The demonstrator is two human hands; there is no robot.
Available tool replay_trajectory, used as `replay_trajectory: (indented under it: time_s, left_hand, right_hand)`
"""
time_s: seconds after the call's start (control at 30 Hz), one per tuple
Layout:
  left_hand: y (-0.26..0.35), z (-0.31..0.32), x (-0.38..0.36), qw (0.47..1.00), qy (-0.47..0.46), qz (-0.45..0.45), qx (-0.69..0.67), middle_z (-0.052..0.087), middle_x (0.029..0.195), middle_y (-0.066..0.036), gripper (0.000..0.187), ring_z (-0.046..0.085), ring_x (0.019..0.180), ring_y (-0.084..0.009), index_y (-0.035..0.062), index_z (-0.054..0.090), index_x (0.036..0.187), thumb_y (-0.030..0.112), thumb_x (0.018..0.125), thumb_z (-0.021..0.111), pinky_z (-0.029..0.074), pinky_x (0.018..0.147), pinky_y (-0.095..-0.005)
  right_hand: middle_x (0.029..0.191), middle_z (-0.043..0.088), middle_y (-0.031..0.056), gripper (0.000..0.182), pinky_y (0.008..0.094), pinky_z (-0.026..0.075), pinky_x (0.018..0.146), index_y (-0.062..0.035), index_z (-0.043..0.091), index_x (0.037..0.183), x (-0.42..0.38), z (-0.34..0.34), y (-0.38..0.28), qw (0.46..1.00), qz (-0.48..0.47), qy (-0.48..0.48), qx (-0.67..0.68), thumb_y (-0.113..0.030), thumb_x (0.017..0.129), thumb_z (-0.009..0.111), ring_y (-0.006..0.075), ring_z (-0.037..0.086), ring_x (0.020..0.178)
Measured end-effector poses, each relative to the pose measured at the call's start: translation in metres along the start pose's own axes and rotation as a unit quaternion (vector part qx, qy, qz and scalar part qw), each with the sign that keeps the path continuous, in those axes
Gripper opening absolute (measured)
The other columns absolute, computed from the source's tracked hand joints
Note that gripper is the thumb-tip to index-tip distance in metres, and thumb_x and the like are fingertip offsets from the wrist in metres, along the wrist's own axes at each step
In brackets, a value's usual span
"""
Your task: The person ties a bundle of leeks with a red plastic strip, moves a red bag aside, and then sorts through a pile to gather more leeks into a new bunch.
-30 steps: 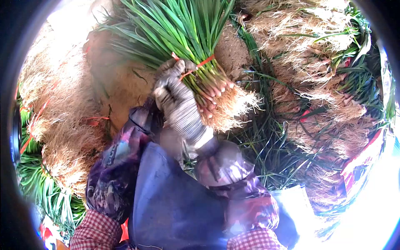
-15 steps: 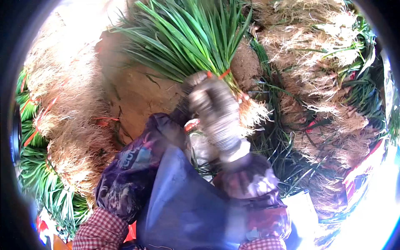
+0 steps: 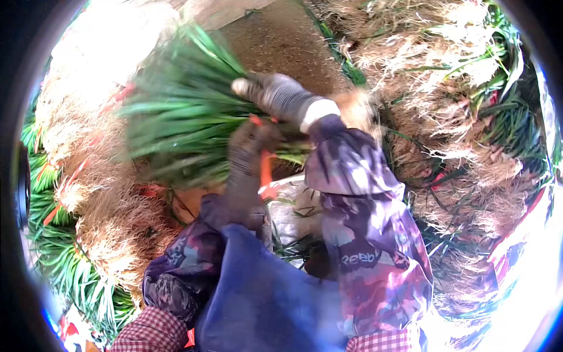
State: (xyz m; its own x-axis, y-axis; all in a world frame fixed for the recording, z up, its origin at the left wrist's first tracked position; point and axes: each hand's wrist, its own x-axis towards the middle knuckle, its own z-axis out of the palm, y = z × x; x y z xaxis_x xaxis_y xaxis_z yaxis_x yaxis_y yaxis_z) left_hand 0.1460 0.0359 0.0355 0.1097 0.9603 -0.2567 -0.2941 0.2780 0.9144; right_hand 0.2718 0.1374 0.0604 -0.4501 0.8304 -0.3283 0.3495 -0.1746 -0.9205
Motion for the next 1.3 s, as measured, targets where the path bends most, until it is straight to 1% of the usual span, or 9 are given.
replay_trajectory:
  time_s: [0.03,0.13,0.27,0.37,0.4,0.53,0.83,1.03,1.3]
  left_hand:
    - [0.017,0.003,0.002,0.996,0.043,0.015,-0.074,0.052,0.067,0.000,0.024,0.045,0.058,-0.0087,0.0040,0.059,0.085,0.027,0.091,0.060,0.038,0.052,-0.0243]
    - [0.035,-0.020,0.008,0.988,0.011,0.050,-0.149,0.047,0.067,0.000,0.023,0.040,0.055,-0.0078,0.0051,0.054,0.082,0.024,0.089,0.063,0.032,0.048,-0.0226]
    - [0.044,-0.030,0.013,0.971,-0.039,0.054,-0.231,0.051,0.071,-0.003,0.022,0.042,0.057,-0.0082,0.0024,0.054,0.081,0.022,0.090,0.062,0.030,0.047,-0.0218]
    - [0.044,-0.019,0.020,0.976,-0.091,0.064,-0.185,0.051,0.071,-0.003,0.020,0.042,0.057,-0.0083,0.0023,0.055,0.082,0.019,0.090,0.061,0.032,0.046,-0.0219]
    - [0.045,-0.017,0.020,0.971,-0.016,0.054,-0.234,0.050,0.069,-0.004,0.018,0.042,0.056,-0.0085,0.0018,0.054,0.086,0.018,0.092,0.058,0.033,0.044,-0.0218]
    - [0.051,-0.029,0.015,0.967,-0.071,0.068,-0.236,0.049,0.070,-0.005,0.011,0.043,0.052,-0.0094,0.0034,0.053,0.092,0.014,0.095,0.054,0.037,0.044,-0.0185]
    - [0.051,-0.033,0.013,0.968,-0.070,0.039,-0.239,0.052,0.071,-0.007,0.013,0.043,0.052,-0.0099,0.0029,0.054,0.095,0.015,0.095,0.053,0.037,0.045,-0.0217]
    - [0.049,-0.003,0.020,0.975,-0.059,0.052,-0.208,0.049,0.074,-0.003,0.016,0.044,0.060,-0.0088,0.0047,0.053,0.090,0.020,0.094,0.057,0.034,0.051,-0.0202]
    - [0.025,0.010,0.018,0.983,-0.010,0.044,-0.176,0.053,0.074,-0.003,0.013,0.043,0.056,-0.0073,0.0040,0.056,0.091,0.017,0.092,0.059,0.034,0.049,-0.0202]
  right_hand:
    - [0.129,0.053,0.0160,0.060,0.0314,0.039,0.101,-0.0027,0.041,0.137,-0.012,-0.015,-0.010,0.993,-0.044,-0.019,0.112,-0.037,0.091,0.060,0.0240,0.050,0.121]
    - [0.140,0.044,0.0122,0.068,0.0401,0.028,0.110,-0.0053,0.042,0.137,-0.078,-0.076,0.007,0.949,-0.222,0.208,0.080,-0.055,0.091,0.047,0.0249,0.041,0.129]
    - [0.140,0.045,0.0114,0.062,0.0373,0.027,0.110,-0.0059,0.043,0.137,-0.123,-0.061,0.085,0.878,-0.072,0.472,0.038,-0.051,0.096,0.035,0.0231,0.040,0.130]
    - [0.139,0.045,0.0117,0.053,0.0349,0.029,0.109,-0.0040,0.044,0.136,-0.090,-0.041,0.162,0.881,-0.080,0.452,0.112,-0.042,0.100,0.033,0.0208,0.040,0.130]
    - [0.140,0.045,0.0116,0.054,0.0352,0.028,0.110,-0.0051,0.044,0.136,-0.087,-0.040,0.147,0.886,-0.093,0.435,0.133,-0.044,0.100,0.031,0.0213,0.039,0.131]
    - [0.141,0.043,0.0118,0.058,0.0370,0.026,0.111,-0.0076,0.043,0.137,-0.091,-0.045,0.055,0.902,-0.125,0.363,0.198,-0.049,0.099,0.026,0.0230,0.037,0.133]
    - [0.141,0.043,0.0140,0.068,0.0442,0.023,0.112,-0.0021,0.040,0.137,-0.135,-0.034,0.069,0.861,-0.037,0.461,0.211,-0.055,0.098,0.023,0.0250,0.036,0.133]
    - [0.136,0.044,0.0113,0.062,0.0408,0.030,0.106,-0.0027,0.040,0.136,-0.106,0.052,0.202,0.793,-0.101,0.481,0.360,-0.048,0.095,0.046,0.0238,0.042,0.125]
    - [0.142,0.039,0.0136,0.071,0.0413,0.030,0.107,-0.0087,0.040,0.139,-0.108,0.011,0.150,0.820,0.000,0.335,0.464,-0.062,0.092,0.032,0.0269,0.037,0.130]
